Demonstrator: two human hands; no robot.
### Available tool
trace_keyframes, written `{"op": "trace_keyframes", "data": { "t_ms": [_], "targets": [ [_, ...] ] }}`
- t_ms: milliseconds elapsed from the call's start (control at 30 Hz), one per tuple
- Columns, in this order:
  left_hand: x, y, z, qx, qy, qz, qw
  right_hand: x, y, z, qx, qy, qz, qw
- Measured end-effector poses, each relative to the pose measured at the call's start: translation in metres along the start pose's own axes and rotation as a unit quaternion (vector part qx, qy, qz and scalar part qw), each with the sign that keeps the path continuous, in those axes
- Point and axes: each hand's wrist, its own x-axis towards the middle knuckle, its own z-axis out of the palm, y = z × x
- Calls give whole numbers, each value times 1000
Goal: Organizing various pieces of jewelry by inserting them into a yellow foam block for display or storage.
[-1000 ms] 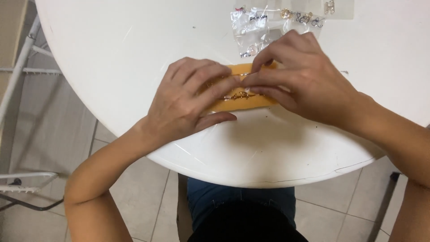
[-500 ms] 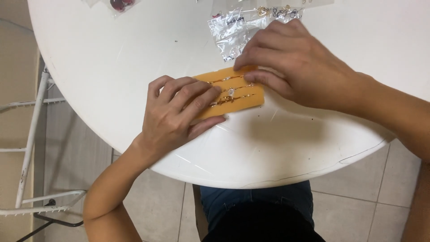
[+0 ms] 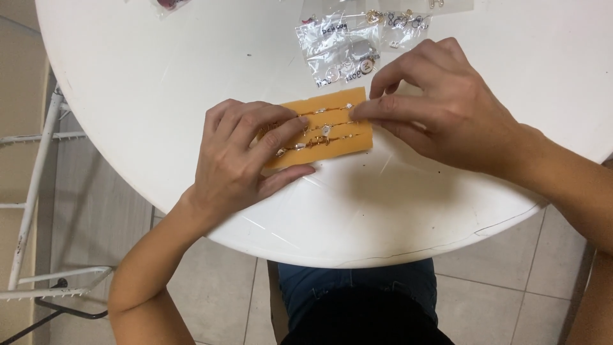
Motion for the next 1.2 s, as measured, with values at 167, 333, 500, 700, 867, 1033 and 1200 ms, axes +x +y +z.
{"op": "trace_keyframes", "data": {
  "t_ms": [167,333,500,700,867,1033,1200],
  "targets": [
    [-3,1,-1,11,-1,4,1000,-4,-8,4,-63,10,-32,997],
    [-2,4,0,-8,-8,-11,1000,-5,-5,7,20,10,36,999],
    [-6,4,-1,-46,-43,-53,997,-11,-8,9,16,14,34,999],
    [-10,0,3,-121,-91,-135,979,-16,0,10,48,79,57,994],
    [-6,-3,0,-135,-103,-167,971,-30,3,17,69,122,103,985],
    [-3,0,-1,-114,-50,-71,990,-38,-2,15,200,-17,158,967],
    [15,3,4,-104,-43,-27,993,-12,-21,18,56,-14,97,994]
  ]
}}
